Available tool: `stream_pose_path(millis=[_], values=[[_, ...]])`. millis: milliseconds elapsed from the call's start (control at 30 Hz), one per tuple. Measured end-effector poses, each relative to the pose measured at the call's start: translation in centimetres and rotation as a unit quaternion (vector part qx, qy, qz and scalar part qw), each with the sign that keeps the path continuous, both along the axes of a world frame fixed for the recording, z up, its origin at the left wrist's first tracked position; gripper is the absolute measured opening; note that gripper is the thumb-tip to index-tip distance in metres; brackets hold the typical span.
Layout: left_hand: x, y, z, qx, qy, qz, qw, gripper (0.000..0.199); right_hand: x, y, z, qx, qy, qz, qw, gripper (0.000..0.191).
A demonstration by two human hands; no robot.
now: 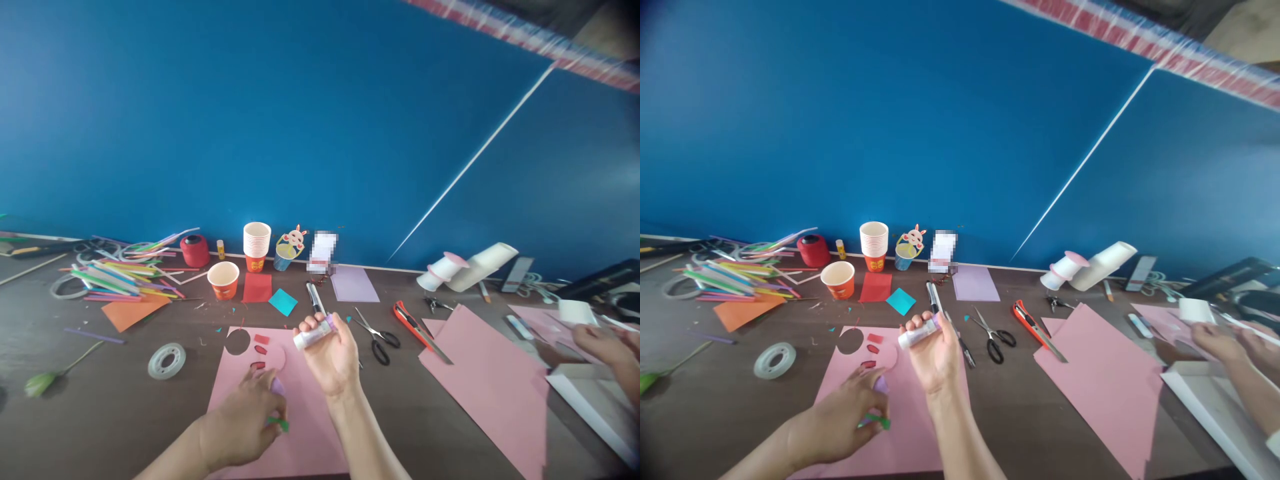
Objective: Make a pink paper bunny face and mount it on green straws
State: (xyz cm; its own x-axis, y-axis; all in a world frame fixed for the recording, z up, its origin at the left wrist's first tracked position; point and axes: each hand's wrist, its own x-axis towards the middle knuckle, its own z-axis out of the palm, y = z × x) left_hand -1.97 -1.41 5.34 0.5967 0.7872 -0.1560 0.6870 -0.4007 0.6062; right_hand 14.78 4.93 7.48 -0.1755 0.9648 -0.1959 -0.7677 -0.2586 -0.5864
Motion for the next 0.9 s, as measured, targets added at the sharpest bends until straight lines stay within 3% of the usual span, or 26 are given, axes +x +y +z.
stream_pose_path(millis=[267, 500, 633, 733, 900], values=[[-0.5, 0.1, 0.2, -0.006, -0.014, 0.026, 1.000, 0.017, -0.5, -0.3, -0.8, -0.017, -0.034, -0.064, 0.997, 0.031], [-1.0, 0.3, 0.7, -0.012, -0.022, 0.033, 0.999, 0.016, -0.8, -0.7, -1.8, -0.050, -0.033, -0.071, 0.996, 0.034], [-1.5, 0.1, 1.2, -0.056, -0.051, 0.045, 0.996, 0.017, -0.8, -0.9, -2.6, -0.066, -0.038, -0.071, 0.995, 0.035], [-2.4, 0.3, 0.9, -0.080, -0.084, 0.094, 0.989, 0.019, -0.8, -1.0, -3.1, -0.091, -0.042, -0.057, 0.993, 0.033], [-4.9, 1.7, -1.4, 0.000, -0.076, 0.205, 0.976, 0.028, -0.8, -1.3, -3.8, -0.142, -0.028, -0.055, 0.988, 0.030]])
